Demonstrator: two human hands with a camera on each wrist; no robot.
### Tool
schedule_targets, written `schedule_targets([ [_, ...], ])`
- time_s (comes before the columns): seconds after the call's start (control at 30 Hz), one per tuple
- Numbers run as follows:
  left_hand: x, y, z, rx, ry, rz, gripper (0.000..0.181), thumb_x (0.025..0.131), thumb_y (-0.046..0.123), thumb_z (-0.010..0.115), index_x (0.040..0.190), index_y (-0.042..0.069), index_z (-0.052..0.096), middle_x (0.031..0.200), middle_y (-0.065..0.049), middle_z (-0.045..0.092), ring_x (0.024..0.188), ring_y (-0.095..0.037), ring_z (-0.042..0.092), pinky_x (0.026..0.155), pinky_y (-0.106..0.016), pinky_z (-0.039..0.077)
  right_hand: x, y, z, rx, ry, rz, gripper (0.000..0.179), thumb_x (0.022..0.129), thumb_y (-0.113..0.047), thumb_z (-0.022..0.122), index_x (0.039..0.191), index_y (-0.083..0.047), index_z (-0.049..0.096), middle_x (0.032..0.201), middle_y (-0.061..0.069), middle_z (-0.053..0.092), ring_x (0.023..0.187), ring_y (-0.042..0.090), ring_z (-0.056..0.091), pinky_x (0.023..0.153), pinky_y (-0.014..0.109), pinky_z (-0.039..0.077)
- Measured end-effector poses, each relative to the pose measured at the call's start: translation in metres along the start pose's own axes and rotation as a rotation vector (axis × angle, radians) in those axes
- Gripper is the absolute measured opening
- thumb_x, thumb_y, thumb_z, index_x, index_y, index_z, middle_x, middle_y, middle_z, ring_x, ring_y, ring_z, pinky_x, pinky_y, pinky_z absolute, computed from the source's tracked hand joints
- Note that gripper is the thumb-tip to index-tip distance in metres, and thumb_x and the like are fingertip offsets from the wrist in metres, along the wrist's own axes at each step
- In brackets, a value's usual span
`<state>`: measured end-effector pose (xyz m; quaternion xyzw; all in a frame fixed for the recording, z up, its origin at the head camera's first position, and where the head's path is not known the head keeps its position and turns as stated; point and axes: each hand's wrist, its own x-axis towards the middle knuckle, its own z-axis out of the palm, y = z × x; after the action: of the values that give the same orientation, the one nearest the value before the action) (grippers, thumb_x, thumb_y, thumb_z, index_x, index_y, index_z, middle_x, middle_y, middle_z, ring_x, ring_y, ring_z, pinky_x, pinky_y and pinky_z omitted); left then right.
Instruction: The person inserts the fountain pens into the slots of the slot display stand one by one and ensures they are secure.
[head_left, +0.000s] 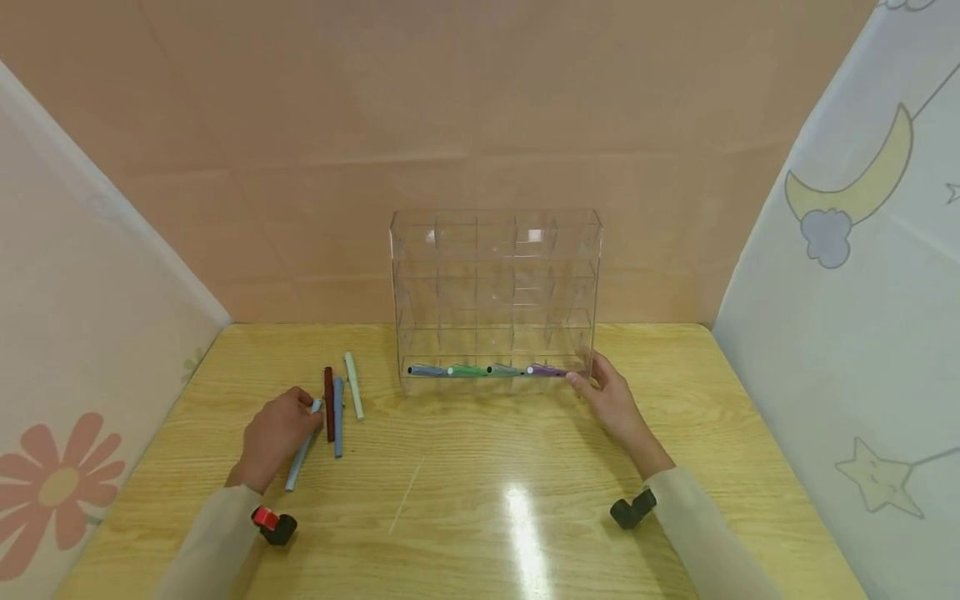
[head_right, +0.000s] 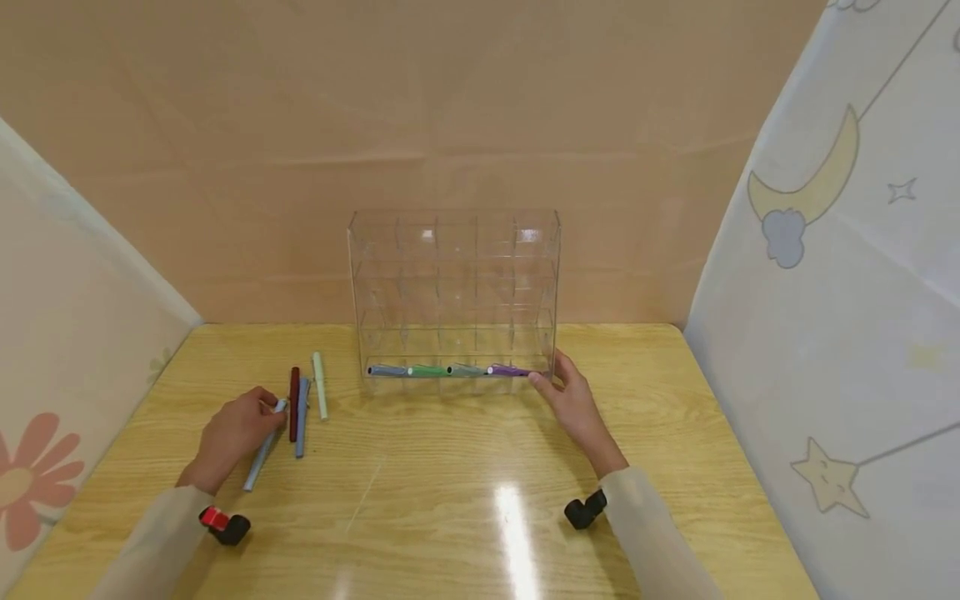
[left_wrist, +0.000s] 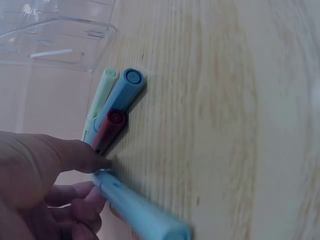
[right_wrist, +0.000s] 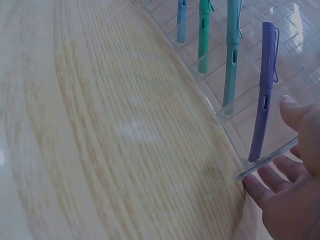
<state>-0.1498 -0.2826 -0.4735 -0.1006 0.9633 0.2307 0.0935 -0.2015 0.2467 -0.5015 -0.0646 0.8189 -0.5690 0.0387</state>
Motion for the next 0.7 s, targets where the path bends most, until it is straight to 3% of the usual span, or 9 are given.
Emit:
schedule_targets([
  [0.17,-0.004,-0.001,-0.004,-0.023,0.012,0.015,0.047,0.104,0.028,0.059,0.132,-0.009,0.065,0.113,-0.023,0.075,0.072,-0.021,0.061,0.056,-0.032,0.046,0.0,-0.001,0.0,-0.02,-0.01,-0.007,0.07,0.109,-0.038,0.061,0.167,-0.013,0.031,0.174,0.021,0.031,0.159,0.047,0.034,0.125,0.064,0.034],
  [0.37,-0.01,-0.003,-0.011,-0.038,0.045,0.038,0.047,0.104,0.028,0.061,0.131,-0.01,0.066,0.106,-0.019,0.077,0.067,-0.019,0.059,0.054,-0.032,0.045,0.001,-0.003,0.0,-0.024,-0.012,-0.01,0.07,0.109,-0.037,0.061,0.167,-0.013,0.031,0.174,0.02,0.031,0.159,0.047,0.034,0.126,0.063,0.034],
  [0.7,-0.02,0.0,-0.023,-0.058,0.097,0.095,0.043,0.103,0.032,0.068,0.121,-0.007,0.068,0.105,-0.019,0.073,0.073,-0.019,0.061,0.058,-0.031,0.047,0.0,-0.002,-0.001,-0.024,-0.012,-0.005,0.072,0.109,-0.038,0.061,0.167,-0.01,0.03,0.174,0.021,0.031,0.159,0.047,0.035,0.125,0.063,0.034],
])
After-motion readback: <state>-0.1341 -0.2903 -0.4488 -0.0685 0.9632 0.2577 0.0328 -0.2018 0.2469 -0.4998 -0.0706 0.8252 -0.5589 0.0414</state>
